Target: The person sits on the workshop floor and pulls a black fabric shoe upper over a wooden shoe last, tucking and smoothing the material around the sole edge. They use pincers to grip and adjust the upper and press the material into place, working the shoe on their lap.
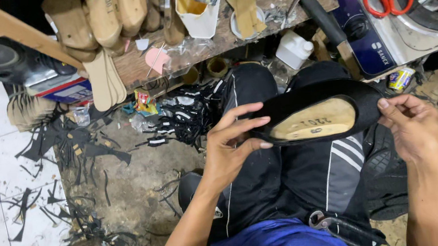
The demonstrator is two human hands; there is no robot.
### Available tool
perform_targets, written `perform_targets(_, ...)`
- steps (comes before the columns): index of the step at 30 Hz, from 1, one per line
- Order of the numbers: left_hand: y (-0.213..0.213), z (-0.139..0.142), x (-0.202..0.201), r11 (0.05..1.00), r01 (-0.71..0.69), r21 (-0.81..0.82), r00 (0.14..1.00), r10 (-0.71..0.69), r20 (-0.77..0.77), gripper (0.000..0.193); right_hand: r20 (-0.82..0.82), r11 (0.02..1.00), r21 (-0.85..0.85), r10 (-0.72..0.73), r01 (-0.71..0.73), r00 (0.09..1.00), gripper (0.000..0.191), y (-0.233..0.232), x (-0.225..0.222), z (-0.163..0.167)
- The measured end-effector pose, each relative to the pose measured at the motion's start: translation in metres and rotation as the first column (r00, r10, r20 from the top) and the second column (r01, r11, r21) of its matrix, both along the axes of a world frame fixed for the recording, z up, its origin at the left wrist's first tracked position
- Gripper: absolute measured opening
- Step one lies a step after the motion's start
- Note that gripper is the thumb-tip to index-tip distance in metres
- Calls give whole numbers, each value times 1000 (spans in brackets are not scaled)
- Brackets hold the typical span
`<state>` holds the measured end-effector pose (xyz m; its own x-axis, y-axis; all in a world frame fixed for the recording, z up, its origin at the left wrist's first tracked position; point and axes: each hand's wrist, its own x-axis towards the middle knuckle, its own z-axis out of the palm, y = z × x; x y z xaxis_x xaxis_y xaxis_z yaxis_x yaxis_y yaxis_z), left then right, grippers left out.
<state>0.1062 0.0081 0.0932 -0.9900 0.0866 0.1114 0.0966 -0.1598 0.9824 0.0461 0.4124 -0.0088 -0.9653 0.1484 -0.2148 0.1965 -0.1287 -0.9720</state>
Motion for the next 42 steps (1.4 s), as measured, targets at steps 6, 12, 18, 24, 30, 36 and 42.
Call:
perform_targets(6,4,12,4,966,-106,-236,980,61,-190,47,26,994,-108,7,-4,1000,5,2,-2,-5)
perform_targets(12,7,12,9,960,-144,-239,972,92,-216,46,21,998,-65,11,-9,1000,6,-4,-4,2)
perform_targets(18,15,5,12,958,-190,-216,963,139,-231,47,13,996,-83,14,-13,1000,7,-7,-5,5)
perform_targets(24,12,2,9,940,-205,-273,968,153,-198,49,-13,998,-66,3,-3,1000,7,4,-8,-9)
perform_targets(30,9,0,7,952,-201,-232,967,155,-200,50,57,968,-251,38,-23,998,2,7,-10,-18)
perform_targets(36,15,-10,8,992,-123,31,992,124,-23,45,41,964,-208,-162,167,986,13,-21,11,-9)
perform_targets(42,14,-19,9,992,-119,52,993,119,4,45,-13,979,-125,-161,158,987,8,-26,15,3)
